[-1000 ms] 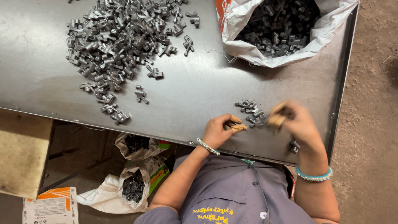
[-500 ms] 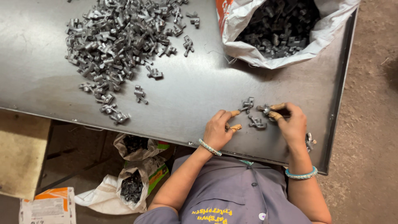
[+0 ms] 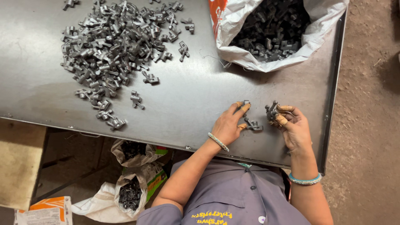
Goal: The person sits at a metal table and handles small gray metal fittings one at a time, turning and checking each piece by hand before setting it back on the table. They occasionally spread the pile of fittings, move a bag aside, open a cabinet door, and reposition a putty bag on the table while continuing to handle the fittings.
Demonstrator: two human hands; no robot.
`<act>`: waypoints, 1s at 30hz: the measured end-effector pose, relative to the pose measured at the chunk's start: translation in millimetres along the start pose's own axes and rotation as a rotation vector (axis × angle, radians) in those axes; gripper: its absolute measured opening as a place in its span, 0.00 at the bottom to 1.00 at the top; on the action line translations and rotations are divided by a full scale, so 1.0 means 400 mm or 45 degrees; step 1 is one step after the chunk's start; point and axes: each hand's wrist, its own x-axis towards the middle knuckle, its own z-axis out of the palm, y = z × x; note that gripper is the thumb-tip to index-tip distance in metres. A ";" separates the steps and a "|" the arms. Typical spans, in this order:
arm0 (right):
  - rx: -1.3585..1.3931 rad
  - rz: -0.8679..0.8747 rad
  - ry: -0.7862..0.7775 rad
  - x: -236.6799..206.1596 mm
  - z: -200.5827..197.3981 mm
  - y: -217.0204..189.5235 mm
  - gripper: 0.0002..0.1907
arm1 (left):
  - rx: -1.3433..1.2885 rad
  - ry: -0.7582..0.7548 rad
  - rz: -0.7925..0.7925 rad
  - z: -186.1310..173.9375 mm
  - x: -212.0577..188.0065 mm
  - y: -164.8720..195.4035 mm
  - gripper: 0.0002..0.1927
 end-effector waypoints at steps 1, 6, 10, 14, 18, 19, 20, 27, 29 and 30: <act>0.121 0.103 -0.006 -0.007 -0.014 -0.007 0.14 | 0.006 -0.004 0.005 0.000 0.001 0.000 0.37; -0.009 0.306 -0.084 -0.020 -0.011 -0.038 0.12 | 0.069 -0.028 -0.001 0.000 0.011 0.003 0.36; -0.232 0.269 -0.257 -0.005 0.012 -0.074 0.12 | 0.055 -0.041 -0.025 -0.005 0.014 0.008 0.35; -0.467 0.188 -0.379 0.002 0.035 -0.115 0.12 | -0.019 0.046 0.011 -0.011 0.006 0.013 0.26; -0.525 0.152 -0.414 -0.038 0.075 -0.102 0.13 | -0.272 0.187 -0.046 -0.004 -0.042 -0.003 0.14; -0.525 0.155 -0.399 -0.052 0.087 -0.092 0.14 | -0.347 0.204 -0.085 -0.001 -0.060 -0.013 0.14; -0.492 0.150 -0.437 -0.066 0.102 -0.077 0.15 | -0.593 0.127 -0.154 0.008 -0.072 -0.022 0.12; -1.128 -0.265 -0.321 -0.133 0.218 -0.058 0.22 | -1.264 0.116 -0.423 -0.054 -0.166 -0.135 0.09; -1.601 -0.536 -0.202 -0.147 0.231 -0.084 0.22 | -1.099 0.354 -0.396 -0.139 -0.221 -0.179 0.08; -1.707 -0.582 -0.269 -0.143 0.233 -0.098 0.24 | -1.003 0.508 -0.359 -0.189 -0.259 -0.199 0.08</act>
